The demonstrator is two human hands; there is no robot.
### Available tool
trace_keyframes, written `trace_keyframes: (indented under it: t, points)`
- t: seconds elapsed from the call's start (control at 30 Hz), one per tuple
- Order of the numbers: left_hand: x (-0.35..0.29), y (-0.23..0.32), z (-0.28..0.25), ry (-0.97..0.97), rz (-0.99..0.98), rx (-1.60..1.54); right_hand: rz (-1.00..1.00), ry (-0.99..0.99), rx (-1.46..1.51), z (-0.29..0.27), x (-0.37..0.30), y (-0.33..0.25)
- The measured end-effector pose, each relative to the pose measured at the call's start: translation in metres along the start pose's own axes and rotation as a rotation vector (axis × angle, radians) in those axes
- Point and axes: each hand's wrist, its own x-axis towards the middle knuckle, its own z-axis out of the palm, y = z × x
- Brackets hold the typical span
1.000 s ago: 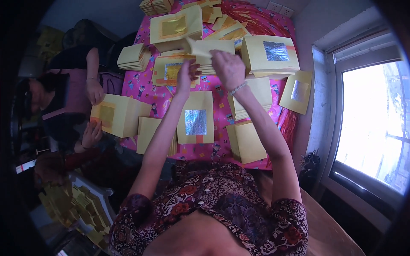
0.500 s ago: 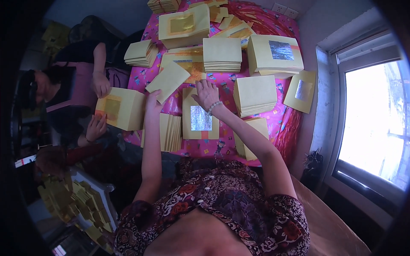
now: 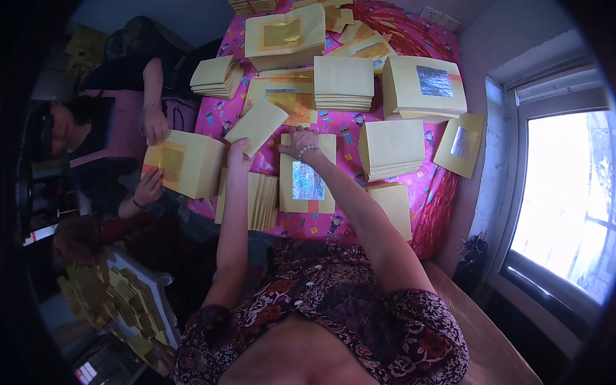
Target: Sorting and counting stacks of joss paper with gold foil.
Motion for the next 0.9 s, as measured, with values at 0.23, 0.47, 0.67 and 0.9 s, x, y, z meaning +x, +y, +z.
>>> trace_keyframes:
  t: [0.23,0.47,0.67,0.9]
  points:
    - [0.020,-0.011,-0.008,0.026,0.072,0.249,0.003,0.060,0.049,-0.001,-0.005,0.002]
    - [0.021,-0.024,-0.012,0.301,0.216,0.340,-0.014,0.077,0.036,-0.001,-0.006,-0.005]
    - [0.000,-0.024,0.024,0.456,0.083,0.682,0.030,0.034,0.009,0.002,-0.004,0.008]
    - [0.069,-0.026,-0.048,0.301,0.065,0.841,-0.142,0.242,0.152,-0.020,-0.009,-0.003]
